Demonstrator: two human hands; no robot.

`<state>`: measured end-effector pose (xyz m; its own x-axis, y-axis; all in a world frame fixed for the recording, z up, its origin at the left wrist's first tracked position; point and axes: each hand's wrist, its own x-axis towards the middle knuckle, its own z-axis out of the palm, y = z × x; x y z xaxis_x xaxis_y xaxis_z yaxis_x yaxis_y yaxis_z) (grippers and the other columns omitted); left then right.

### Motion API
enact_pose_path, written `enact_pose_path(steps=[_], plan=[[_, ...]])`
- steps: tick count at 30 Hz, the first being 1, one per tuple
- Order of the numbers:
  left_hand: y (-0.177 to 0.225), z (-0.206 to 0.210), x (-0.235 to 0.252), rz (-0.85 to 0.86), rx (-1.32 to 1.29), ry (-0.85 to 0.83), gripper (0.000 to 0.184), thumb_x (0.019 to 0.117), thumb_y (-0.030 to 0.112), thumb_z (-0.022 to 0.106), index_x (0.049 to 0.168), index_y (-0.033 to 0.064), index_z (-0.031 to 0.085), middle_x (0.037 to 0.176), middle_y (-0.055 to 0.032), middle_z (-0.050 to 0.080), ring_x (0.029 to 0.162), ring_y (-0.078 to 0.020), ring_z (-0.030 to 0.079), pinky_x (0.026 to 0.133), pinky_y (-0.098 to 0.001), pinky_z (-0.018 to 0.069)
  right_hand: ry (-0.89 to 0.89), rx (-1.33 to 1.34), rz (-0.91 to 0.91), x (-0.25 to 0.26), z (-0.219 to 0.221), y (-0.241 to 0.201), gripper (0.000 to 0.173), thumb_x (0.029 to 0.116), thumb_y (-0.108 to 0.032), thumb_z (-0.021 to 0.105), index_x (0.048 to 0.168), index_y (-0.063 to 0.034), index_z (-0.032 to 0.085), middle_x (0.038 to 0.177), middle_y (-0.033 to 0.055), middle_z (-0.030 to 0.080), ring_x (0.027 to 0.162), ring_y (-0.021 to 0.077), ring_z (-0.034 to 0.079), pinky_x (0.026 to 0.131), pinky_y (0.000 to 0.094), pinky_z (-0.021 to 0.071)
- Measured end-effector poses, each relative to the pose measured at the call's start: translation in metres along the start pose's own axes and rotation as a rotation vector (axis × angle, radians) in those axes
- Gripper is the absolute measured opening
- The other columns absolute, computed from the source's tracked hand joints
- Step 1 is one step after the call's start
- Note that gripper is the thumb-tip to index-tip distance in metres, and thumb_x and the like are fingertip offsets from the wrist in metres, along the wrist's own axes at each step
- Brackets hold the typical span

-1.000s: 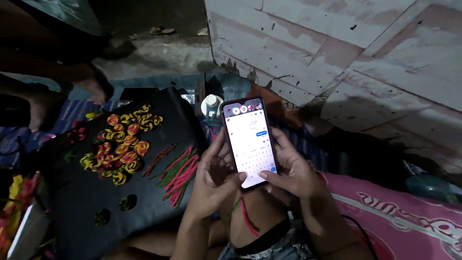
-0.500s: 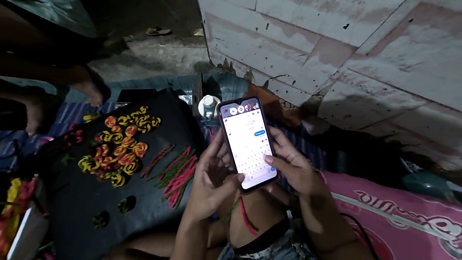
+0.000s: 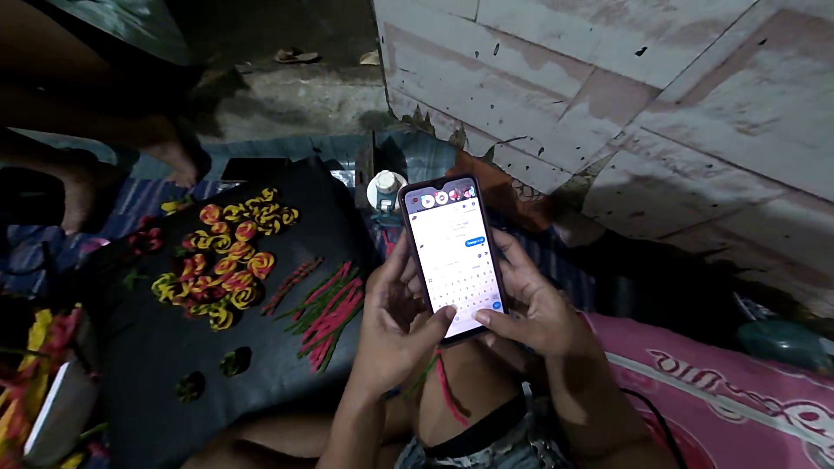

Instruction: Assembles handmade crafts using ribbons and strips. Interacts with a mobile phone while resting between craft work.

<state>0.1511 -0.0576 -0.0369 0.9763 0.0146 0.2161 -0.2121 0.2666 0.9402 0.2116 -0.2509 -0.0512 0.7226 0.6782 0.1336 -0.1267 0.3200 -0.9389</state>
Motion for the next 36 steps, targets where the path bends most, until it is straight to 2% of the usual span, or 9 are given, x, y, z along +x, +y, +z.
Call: enact_pose_path(steps=[7,11,14,18,20,23,27,31,36], plan=[[-0.001,0.009,0.0,0.013,0.056,0.07,0.088,0.0836,-0.008,0.069,0.157,-0.0065,0.02,0.137,-0.0067,0.063,0.11,-0.0139,0.07,0.092,-0.0302,0.0611,0.063,-0.051,0.028,-0.002,0.004,-0.005,0.078,0.093,0.0,0.062,0.156,-0.004,0.016,0.136,0.0006,0.062,0.101,0.0024,0.069,0.068,0.0164,0.0606],[-0.004,0.013,0.001,0.022,0.12,0.09,0.089,0.0841,-0.007,0.069,0.158,-0.0056,0.02,0.137,-0.0065,0.063,0.109,-0.0124,0.07,0.092,-0.0288,0.0611,0.142,-0.079,-0.028,0.0,0.007,-0.002,0.06,0.1015,-0.008,0.054,0.152,-0.001,0.022,0.132,-0.0026,0.064,0.108,0.0001,0.067,0.087,0.0187,0.0592],[-0.004,0.013,-0.001,0.029,0.135,0.061,0.093,0.0833,-0.002,0.073,0.159,-0.004,0.019,0.138,-0.0038,0.062,0.11,-0.0103,0.069,0.092,-0.0279,0.0611,0.2,-0.096,-0.041,0.002,0.009,-0.001,0.05,0.104,-0.006,0.05,0.149,-0.0021,0.028,0.128,-0.0024,0.066,0.106,0.0002,0.068,0.089,0.0187,0.0589],[-0.001,0.007,-0.001,0.021,0.091,0.006,0.09,0.0848,-0.002,0.069,0.159,-0.0032,0.018,0.14,-0.003,0.061,0.113,-0.0099,0.068,0.093,-0.0274,0.0598,0.07,-0.017,-0.035,-0.003,0.002,-0.001,0.073,0.0964,-0.008,0.062,0.154,-0.0038,0.017,0.135,-0.0019,0.063,0.1,0.0015,0.069,0.071,0.0168,0.0608],[0.0,0.003,-0.001,0.012,0.055,-0.021,0.089,0.0848,-0.004,0.067,0.159,-0.0023,0.018,0.14,-0.0027,0.061,0.114,-0.0105,0.068,0.095,-0.0286,0.059,0.032,-0.009,-0.025,-0.005,0.0,-0.002,0.082,0.0919,-0.002,0.065,0.155,-0.0032,0.012,0.136,0.0012,0.061,0.1,0.0041,0.07,0.069,0.0182,0.0615],[0.0,0.004,-0.001,0.011,0.057,-0.019,0.089,0.0851,-0.004,0.068,0.159,-0.0016,0.019,0.14,-0.0037,0.061,0.113,-0.012,0.068,0.095,-0.0293,0.0598,0.056,-0.051,-0.016,-0.006,0.003,-0.004,0.08,0.0917,0.002,0.063,0.155,-0.0022,0.014,0.137,0.0017,0.061,0.106,0.0046,0.069,0.076,0.0196,0.0621],[0.0,0.009,-0.003,0.003,0.079,0.044,0.088,0.0839,-0.009,0.067,0.159,-0.0028,0.02,0.138,-0.0049,0.062,0.111,-0.0125,0.069,0.093,-0.0288,0.0605,0.079,-0.042,-0.026,-0.005,0.004,-0.005,0.067,0.099,-0.009,0.059,0.154,-0.0054,0.021,0.133,-0.0028,0.063,0.104,0.0016,0.069,0.077,0.018,0.0613],[0.0,0.007,-0.004,0.018,0.09,0.004,0.093,0.0846,0.0,0.073,0.159,-0.0018,0.018,0.14,-0.0038,0.061,0.112,-0.012,0.069,0.092,-0.0286,0.0607,0.145,-0.076,-0.051,0.0,0.006,-0.002,0.049,0.1038,-0.006,0.051,0.148,-0.0039,0.029,0.125,-0.0052,0.067,0.106,-0.0003,0.068,0.091,0.0191,0.0584],[0.002,-0.001,-0.004,0.004,0.013,-0.045,0.09,0.0859,0.0,0.071,0.16,0.0007,0.019,0.14,-0.0019,0.061,0.113,-0.0114,0.068,0.094,-0.0291,0.0598,0.05,-0.007,-0.026,-0.006,0.002,-0.004,0.071,0.0978,-0.007,0.059,0.155,-0.0026,0.018,0.136,-0.0014,0.063,0.109,0.0034,0.068,0.086,0.0216,0.0608]])
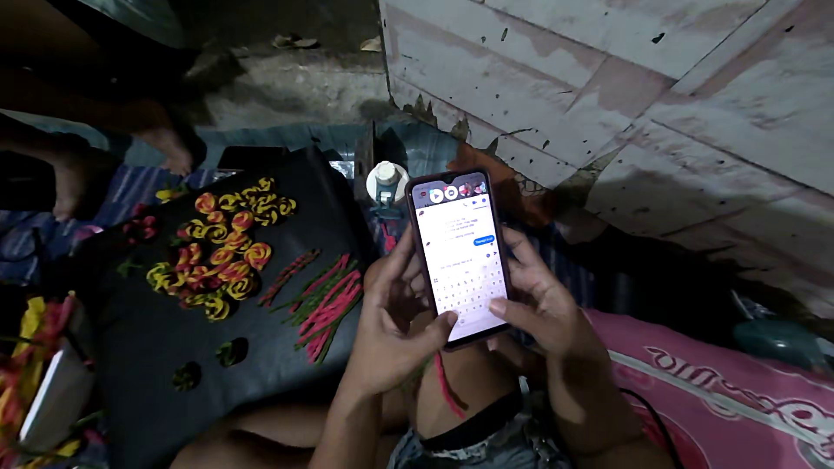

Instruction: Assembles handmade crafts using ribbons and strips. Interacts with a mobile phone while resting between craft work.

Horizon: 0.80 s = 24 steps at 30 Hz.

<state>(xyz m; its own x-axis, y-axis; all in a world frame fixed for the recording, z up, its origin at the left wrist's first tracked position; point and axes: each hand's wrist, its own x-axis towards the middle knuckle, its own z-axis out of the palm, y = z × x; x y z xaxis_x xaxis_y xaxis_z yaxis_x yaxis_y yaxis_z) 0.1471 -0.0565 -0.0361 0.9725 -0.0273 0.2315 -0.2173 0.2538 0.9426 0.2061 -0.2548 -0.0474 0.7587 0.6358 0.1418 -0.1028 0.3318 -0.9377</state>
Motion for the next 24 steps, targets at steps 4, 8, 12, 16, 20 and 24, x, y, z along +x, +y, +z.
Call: enact_pose_path(steps=[4,8,12,16,20,24], plan=[[0.0,-0.005,-0.001,-0.007,-0.064,-0.035,0.087,0.087,-0.004,0.068,0.16,0.0035,0.022,0.14,-0.0018,0.061,0.113,-0.0123,0.068,0.096,-0.0291,0.0589,-0.004,0.002,0.031,0.0,0.001,-0.003,0.072,0.0955,0.002,0.057,0.155,-0.0025,0.018,0.136,0.0007,0.063,0.108,0.0048,0.069,0.083,0.0215,0.0618],[0.002,-0.003,-0.001,0.002,-0.046,-0.028,0.084,0.0887,-0.007,0.064,0.16,0.0028,0.02,0.14,-0.0016,0.061,0.113,-0.0109,0.068,0.096,-0.0281,0.0586,-0.021,0.018,0.006,0.0,0.001,-0.003,0.069,0.0969,-0.008,0.059,0.155,-0.0045,0.02,0.135,-0.0026,0.063,0.107,0.0026,0.068,0.083,0.0204,0.061],[0.002,-0.001,-0.002,0.002,-0.008,-0.01,0.088,0.0874,-0.003,0.068,0.161,0.0036,0.021,0.14,-0.001,0.061,0.113,-0.0111,0.068,0.096,-0.0285,0.0591,0.016,-0.018,-0.042,0.002,0.006,0.0,0.07,0.0963,-0.009,0.063,0.152,-0.0022,0.021,0.133,-0.0029,0.064,0.11,0.002,0.067,0.091,0.0207,0.0593],[0.002,0.0,-0.003,0.002,0.013,-0.004,0.09,0.0856,-0.001,0.071,0.16,0.0032,0.021,0.141,-0.0014,0.061,0.113,-0.0114,0.068,0.093,-0.0287,0.06,0.065,-0.046,-0.042,0.006,0.01,0.0,0.072,0.0939,-0.007,0.066,0.149,-0.0002,0.021,0.129,-0.0015,0.065,0.106,0.0015,0.069,0.085,0.0196,0.0606],[0.004,-0.001,-0.003,-0.001,-0.001,-0.005,0.091,0.0852,-0.002,0.072,0.161,0.0035,0.021,0.14,-0.0013,0.061,0.113,-0.0116,0.068,0.094,-0.0292,0.0598,0.091,-0.08,0.007,0.007,0.013,-0.007,0.071,0.0928,-0.006,0.062,0.147,0.0089,0.019,0.125,0.0009,0.064,0.104,-0.0002,0.067,0.087,0.0192,0.0588],[0.005,0.004,-0.002,0.009,0.039,0.035,0.092,0.0825,-0.004,0.072,0.16,0.0009,0.021,0.139,-0.0018,0.062,0.112,-0.0111,0.069,0.093,-0.0282,0.0601,0.08,-0.085,-0.018,0.006,0.013,-0.006,0.069,0.0936,-0.007,0.061,0.147,0.0056,0.02,0.127,-0.0005,0.064,0.103,-0.0008,0.067,0.082,0.0176,0.0591]])
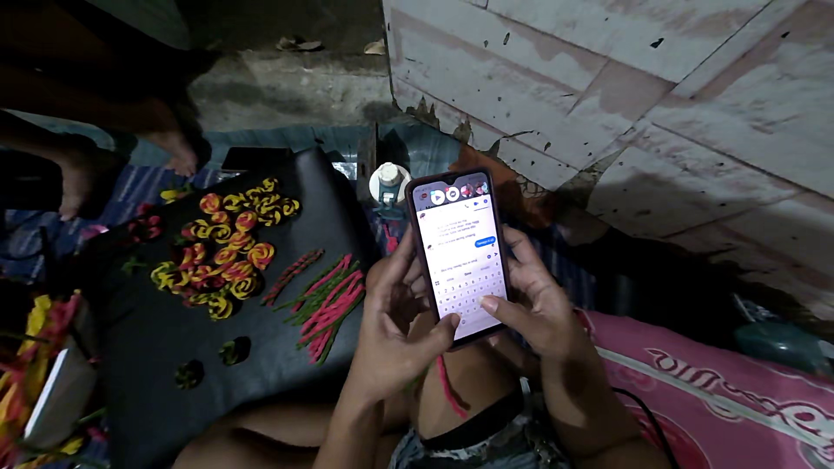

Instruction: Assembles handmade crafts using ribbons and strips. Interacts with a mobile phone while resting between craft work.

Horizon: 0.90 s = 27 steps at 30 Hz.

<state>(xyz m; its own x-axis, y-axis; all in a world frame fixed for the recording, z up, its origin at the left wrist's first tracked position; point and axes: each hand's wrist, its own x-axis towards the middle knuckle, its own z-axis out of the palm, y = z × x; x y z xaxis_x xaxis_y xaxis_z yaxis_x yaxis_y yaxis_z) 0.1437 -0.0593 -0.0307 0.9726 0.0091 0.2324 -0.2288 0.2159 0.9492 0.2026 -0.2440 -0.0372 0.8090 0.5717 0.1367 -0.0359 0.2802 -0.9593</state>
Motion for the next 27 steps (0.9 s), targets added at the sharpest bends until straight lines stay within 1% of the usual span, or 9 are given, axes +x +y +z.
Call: enact_pose_path(steps=[3,7,10,13,15,17,22,24,27], plan=[[0.0,0.006,0.0,0.011,0.05,0.059,0.092,0.0817,-0.002,0.075,0.159,0.0016,0.025,0.137,-0.0022,0.063,0.111,-0.0118,0.069,0.093,-0.0288,0.0608,-0.006,-0.033,-0.014,-0.001,-0.001,-0.001,0.071,0.0935,-0.007,0.06,0.148,0.011,0.017,0.128,0.0041,0.063,0.106,-0.0003,0.066,0.087,0.0185,0.0582],[0.0,0.006,0.0,0.021,0.05,0.04,0.094,0.0814,-0.004,0.073,0.16,0.0006,0.021,0.139,-0.0046,0.062,0.112,-0.013,0.069,0.093,-0.0297,0.0606,-0.042,0.041,-0.046,-0.005,-0.006,0.007,0.065,0.0982,-0.009,0.055,0.154,-0.0026,0.021,0.134,-0.0024,0.064,0.11,0.0018,0.067,0.09,0.0205,0.059],[0.001,0.006,0.0,0.021,0.034,0.036,0.093,0.0823,-0.005,0.072,0.16,0.0001,0.021,0.139,-0.0056,0.062,0.112,-0.0136,0.069,0.094,-0.03,0.0604,-0.067,0.056,-0.046,-0.005,-0.008,0.006,0.067,0.097,-0.008,0.054,0.154,-0.001,0.019,0.136,-0.0002,0.062,0.112,0.0035,0.066,0.091,0.0221,0.0589],[0.002,0.006,0.001,0.015,0.035,0.035,0.088,0.0861,-0.007,0.069,0.16,0.0005,0.02,0.138,-0.0051,0.062,0.111,-0.0122,0.069,0.093,-0.0288,0.0603,-0.035,0.028,-0.013,-0.003,-0.004,-0.001,0.069,0.0928,-0.006,0.055,0.149,0.0049,0.017,0.13,0.0021,0.062,0.107,0.0019,0.067,0.083,0.02,0.0591],[0.002,0.003,0.0,0.008,0.027,0.008,0.086,0.0875,-0.003,0.068,0.16,0.0027,0.022,0.14,-0.0033,0.061,0.112,-0.0112,0.068,0.093,-0.0284,0.06,-0.047,0.052,-0.02,-0.004,-0.004,-0.001,0.072,0.0955,-0.008,0.058,0.153,0.0043,0.016,0.134,0.0034,0.062,0.111,0.0024,0.066,0.092,0.0211,0.0578],[0.002,-0.001,-0.001,0.007,0.005,-0.03,0.083,0.0898,-0.002,0.066,0.161,0.0058,0.023,0.142,-0.0002,0.06,0.115,-0.0095,0.067,0.096,-0.0276,0.0584,-0.031,0.034,-0.031,-0.002,-0.001,-0.003,0.073,0.0932,-0.006,0.06,0.149,0.0087,0.016,0.131,0.0032,0.062,0.11,0.0012,0.066,0.092,0.0205,0.0575],[0.001,-0.002,-0.002,0.011,-0.003,-0.026,0.089,0.0874,0.0,0.069,0.161,0.0029,0.019,0.143,-0.0022,0.059,0.115,-0.0115,0.067,0.095,-0.029,0.0593,-0.005,0.031,-0.08,0.001,0.001,0.01,0.074,0.093,-0.001,0.067,0.152,-0.0033,0.022,0.135,0.0027,0.063,0.112,0.0067,0.068,0.092,0.024,0.0605],[0.001,-0.002,-0.002,0.012,-0.007,-0.026,0.09,0.0869,0.002,0.071,0.161,0.0029,0.02,0.143,-0.0028,0.059,0.114,-0.0121,0.068,0.094,-0.0292,0.0599,-0.003,0.023,-0.077,0.0,0.001,0.01,0.071,0.0952,-0.003,0.064,0.152,-0.0031,0.022,0.134,0.0009,0.063,0.111,0.0048,0.068,0.091,0.0225,0.0602],[0.001,-0.003,-0.002,0.015,-0.013,-0.03,0.089,0.0874,0.005,0.072,0.161,0.0046,0.022,0.141,-0.0011,0.061,0.113,-0.0107,0.068,0.093,-0.0277,0.0597,-0.027,0.046,-0.053,-0.004,-0.002,0.007,0.059,0.1024,-0.007,0.051,0.153,-0.0008,0.021,0.136,-0.0004,0.062,0.113,0.0023,0.066,0.094,0.0214,0.0578]])
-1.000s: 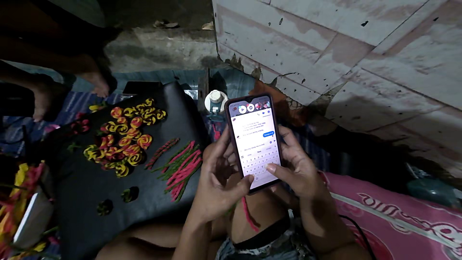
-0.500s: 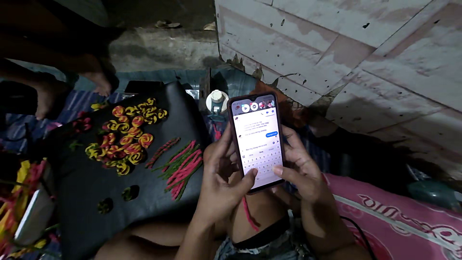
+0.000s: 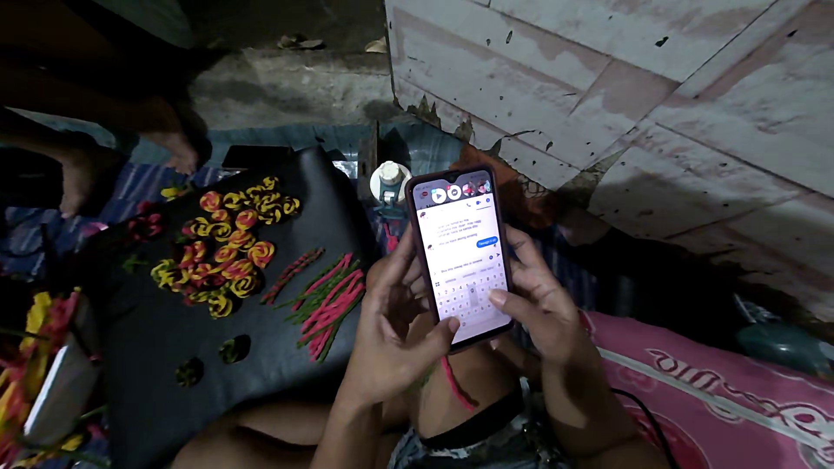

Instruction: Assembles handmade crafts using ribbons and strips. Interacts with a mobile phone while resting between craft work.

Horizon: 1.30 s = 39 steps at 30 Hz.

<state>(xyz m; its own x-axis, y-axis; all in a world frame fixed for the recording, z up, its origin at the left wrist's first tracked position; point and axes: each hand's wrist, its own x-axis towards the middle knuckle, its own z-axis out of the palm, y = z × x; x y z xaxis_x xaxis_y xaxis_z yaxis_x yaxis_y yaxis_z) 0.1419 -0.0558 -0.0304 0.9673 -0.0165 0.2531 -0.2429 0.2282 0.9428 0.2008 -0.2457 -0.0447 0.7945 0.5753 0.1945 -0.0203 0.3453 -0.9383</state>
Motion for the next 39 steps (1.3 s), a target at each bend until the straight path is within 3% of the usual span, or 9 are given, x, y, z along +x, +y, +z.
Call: enact_pose_path(steps=[4,8,12,16,21,26,29,32,39], plan=[[-0.001,0.001,0.0,0.002,-0.029,0.006,0.088,0.0875,0.003,0.071,0.16,0.0029,0.021,0.141,-0.0023,0.06,0.113,-0.0111,0.068,0.093,-0.0276,0.0595,-0.007,0.04,0.029,0.001,-0.002,-0.002,0.051,0.1052,-0.005,0.04,0.153,-0.0043,0.024,0.135,0.0,0.062,0.112,0.0043,0.067,0.093,0.0232,0.0588],[-0.002,0.004,-0.002,-0.008,0.01,0.034,0.09,0.0859,0.003,0.072,0.16,0.0031,0.022,0.142,-0.0026,0.06,0.114,-0.0117,0.067,0.094,-0.0295,0.0598,0.02,-0.016,0.001,0.001,0.002,0.0,0.06,0.1024,-0.013,0.057,0.152,-0.0041,0.024,0.131,-0.0044,0.065,0.107,0.0005,0.067,0.088,0.019,0.0596],[-0.002,0.005,-0.003,0.004,0.034,0.023,0.092,0.0857,0.002,0.072,0.16,0.0009,0.019,0.142,-0.0023,0.059,0.115,-0.0105,0.066,0.096,-0.0287,0.0589,0.126,-0.048,-0.012,0.005,0.012,0.003,0.065,0.0943,-0.002,0.066,0.147,-0.0023,0.027,0.125,-0.0016,0.068,0.102,0.0029,0.07,0.083,0.0199,0.0617],[-0.003,0.004,-0.002,0.007,0.017,0.021,0.09,0.0861,0.002,0.072,0.16,0.0025,0.022,0.142,-0.0024,0.059,0.115,-0.0116,0.067,0.094,-0.0293,0.0597,0.132,-0.045,-0.034,0.005,0.01,0.004,0.052,0.101,-0.008,0.056,0.146,-0.0017,0.031,0.123,-0.0046,0.068,0.104,0.0012,0.069,0.091,0.0211,0.0598],[-0.004,0.004,-0.002,0.009,0.013,-0.001,0.089,0.0864,0.001,0.07,0.16,0.0021,0.021,0.143,-0.0014,0.059,0.116,-0.0111,0.067,0.095,-0.0292,0.0594,0.16,0.001,-0.031,0.009,0.005,0.006,0.031,0.1094,-0.018,0.04,0.139,-0.0078,0.043,0.116,-0.0068,0.069,0.101,0.0011,0.069,0.09,0.0219,0.06],[-0.004,0.004,-0.002,0.002,-0.007,-0.012,0.091,0.0857,-0.002,0.069,0.16,0.0002,0.018,0.144,-0.0026,0.059,0.117,-0.0122,0.066,0.096,-0.0305,0.0592,0.225,-0.068,-0.012,0.011,0.007,0.007,0.028,0.1097,-0.012,0.034,0.133,-0.0076,0.049,0.108,-0.0078,0.07,0.096,-0.0011,0.069,0.086,0.0186,0.0599],[-0.004,0.003,-0.003,0.003,0.002,-0.02,0.091,0.086,-0.002,0.069,0.16,-0.0006,0.017,0.144,-0.0033,0.058,0.117,-0.012,0.066,0.096,-0.0303,0.0591,0.188,-0.024,-0.034,0.01,0.005,0.011,0.029,0.1101,-0.019,0.038,0.135,-0.0084,0.048,0.112,-0.0086,0.07,0.1,-0.0002,0.069,0.089,0.0198,0.0595],[-0.005,0.001,-0.003,-0.005,-0.007,-0.015,0.092,0.0856,-0.002,0.069,0.16,-0.001,0.015,0.144,-0.0024,0.058,0.116,-0.011,0.066,0.096,-0.0294,0.0588,0.095,0.1,-0.016,0.008,0.001,0.01,0.038,0.107,-0.025,0.048,0.14,-0.0076,0.041,0.117,-0.008,0.07,0.103,0.0026,0.07,0.093,0.0238,0.0596],[-0.005,-0.007,-0.002,0.009,-0.088,-0.018,0.086,0.088,0.001,0.07,0.159,0.0019,0.022,0.143,-0.0001,0.059,0.115,-0.0098,0.067,0.097,-0.0283,0.0578,-0.087,0.009,0.008,0.004,-0.005,0.001,0.076,0.0922,-0.008,0.067,0.151,0.0049,0.021,0.126,-0.0023,0.069,0.108,0.0035,0.069,0.093,0.0238,0.0597]])
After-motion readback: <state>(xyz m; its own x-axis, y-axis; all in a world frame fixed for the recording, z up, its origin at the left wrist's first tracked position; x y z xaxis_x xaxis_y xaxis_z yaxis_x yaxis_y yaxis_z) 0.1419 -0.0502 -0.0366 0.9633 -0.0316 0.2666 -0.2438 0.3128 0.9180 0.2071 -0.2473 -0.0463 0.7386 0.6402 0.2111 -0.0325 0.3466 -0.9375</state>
